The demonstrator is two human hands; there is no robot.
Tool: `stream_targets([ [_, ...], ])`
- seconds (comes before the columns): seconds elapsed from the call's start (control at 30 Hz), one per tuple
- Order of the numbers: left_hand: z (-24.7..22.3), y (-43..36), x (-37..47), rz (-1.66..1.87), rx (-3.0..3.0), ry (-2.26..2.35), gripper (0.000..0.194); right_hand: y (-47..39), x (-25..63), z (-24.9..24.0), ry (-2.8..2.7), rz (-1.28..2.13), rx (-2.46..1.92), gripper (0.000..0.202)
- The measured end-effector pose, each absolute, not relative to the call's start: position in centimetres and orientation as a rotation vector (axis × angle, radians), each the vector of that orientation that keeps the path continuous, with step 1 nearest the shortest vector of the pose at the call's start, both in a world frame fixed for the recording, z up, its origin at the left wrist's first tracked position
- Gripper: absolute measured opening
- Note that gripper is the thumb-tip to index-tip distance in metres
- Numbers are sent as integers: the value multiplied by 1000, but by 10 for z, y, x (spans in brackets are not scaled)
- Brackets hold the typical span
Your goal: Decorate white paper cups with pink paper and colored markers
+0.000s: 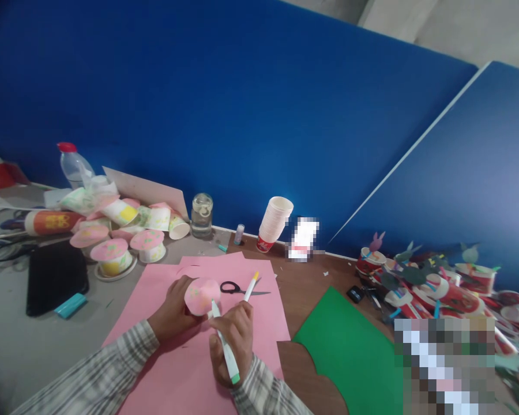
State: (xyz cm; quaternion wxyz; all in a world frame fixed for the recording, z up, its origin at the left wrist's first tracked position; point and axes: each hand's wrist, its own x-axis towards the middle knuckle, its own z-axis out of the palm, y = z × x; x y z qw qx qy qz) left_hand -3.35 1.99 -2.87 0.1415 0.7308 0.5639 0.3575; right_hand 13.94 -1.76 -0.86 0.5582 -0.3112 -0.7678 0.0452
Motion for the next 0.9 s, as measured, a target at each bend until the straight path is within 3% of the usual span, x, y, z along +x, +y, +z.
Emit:
stream_targets([
  [0.9, -30, 20, -33, 1023, 2053, 1634, 55, -17, 137, -8, -1865, 65, -756, 15],
])
